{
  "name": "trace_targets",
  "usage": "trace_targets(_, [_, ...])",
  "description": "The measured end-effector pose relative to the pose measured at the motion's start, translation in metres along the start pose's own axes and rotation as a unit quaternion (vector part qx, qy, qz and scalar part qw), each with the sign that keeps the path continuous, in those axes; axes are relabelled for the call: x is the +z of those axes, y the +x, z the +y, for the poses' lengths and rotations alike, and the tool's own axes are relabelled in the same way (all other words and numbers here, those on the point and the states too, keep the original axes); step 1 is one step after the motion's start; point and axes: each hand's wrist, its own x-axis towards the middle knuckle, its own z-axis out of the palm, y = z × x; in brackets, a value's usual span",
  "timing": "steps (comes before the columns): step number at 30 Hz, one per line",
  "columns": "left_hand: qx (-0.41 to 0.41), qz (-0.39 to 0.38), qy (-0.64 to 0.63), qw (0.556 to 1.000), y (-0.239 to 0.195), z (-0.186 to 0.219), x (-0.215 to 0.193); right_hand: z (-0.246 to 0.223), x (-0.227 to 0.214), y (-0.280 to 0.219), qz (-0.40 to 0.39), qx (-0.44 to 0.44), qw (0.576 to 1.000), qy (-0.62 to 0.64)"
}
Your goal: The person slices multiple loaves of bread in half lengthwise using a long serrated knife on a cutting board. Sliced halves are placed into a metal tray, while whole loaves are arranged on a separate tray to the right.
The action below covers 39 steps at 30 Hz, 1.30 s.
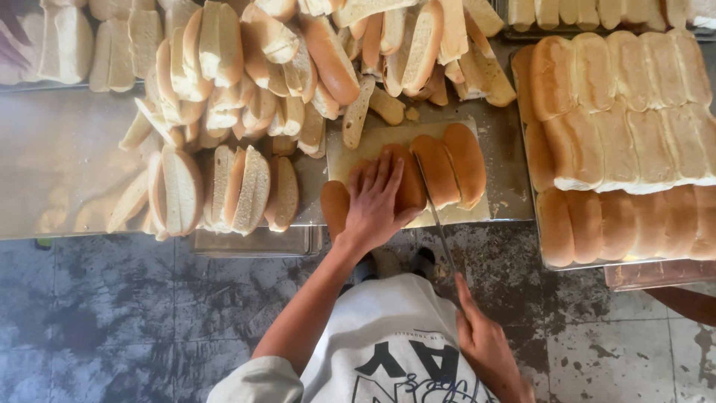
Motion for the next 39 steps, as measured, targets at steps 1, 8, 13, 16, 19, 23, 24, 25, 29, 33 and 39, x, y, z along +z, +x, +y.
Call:
trace_targets(1, [0.001, 0.003, 0.002, 1.0, -0.002, 0.0, 0.0, -0.005, 0.0, 0.006, -0.019, 0.036, 0.999, -0.014])
trace_targets(8, [0.001, -0.004, 0.003, 1.0, 0.0, -0.001, 0.001, -0.013, 0.016, 0.103, -0.013, 0.002, 0.988, -0.152])
trace_targets(13, [-0.029, -0.041, 0.0, 0.999, 0.004, 0.009, -0.017, 0.027, 0.01, 0.028, -0.031, 0.009, 0.999, -0.033])
trace_targets(16, [-0.1, -0.158, 0.045, 0.981, 0.001, 0.008, -0.045, 0.043, -0.012, 0.022, -0.077, 0.159, 0.98, -0.088])
trace_targets(19, [-0.117, -0.177, 0.124, 0.969, -0.018, -0.004, -0.063, 0.057, -0.033, 0.045, -0.01, 0.169, 0.984, -0.058])
trace_targets(23, [-0.097, -0.062, 0.041, 0.992, -0.013, 0.002, -0.03, 0.062, -0.05, 0.062, 0.094, -0.07, 0.993, -0.012])
trace_targets(24, [-0.106, -0.05, 0.017, 0.993, -0.008, 0.009, -0.018, 0.06, -0.052, 0.06, 0.078, -0.062, 0.995, -0.003])
trace_targets(25, [-0.098, -0.021, 0.009, 0.995, -0.004, 0.018, -0.006, 0.056, -0.053, 0.057, 0.061, -0.054, 0.997, 0.005])
trace_targets(29, [-0.073, 0.06, -0.023, 0.995, 0.005, 0.035, 0.016, 0.049, -0.057, 0.039, -0.146, 0.161, 0.96, -0.176])
trace_targets(33, [-0.046, 0.088, -0.03, 0.995, -0.004, 0.036, 0.021, 0.056, -0.061, 0.015, 0.0, -0.17, 0.984, -0.049])
trace_targets(39, [-0.054, 0.081, -0.024, 0.995, -0.003, 0.037, 0.023, 0.032, -0.06, 0.058, -0.103, 0.048, 0.99, -0.078])
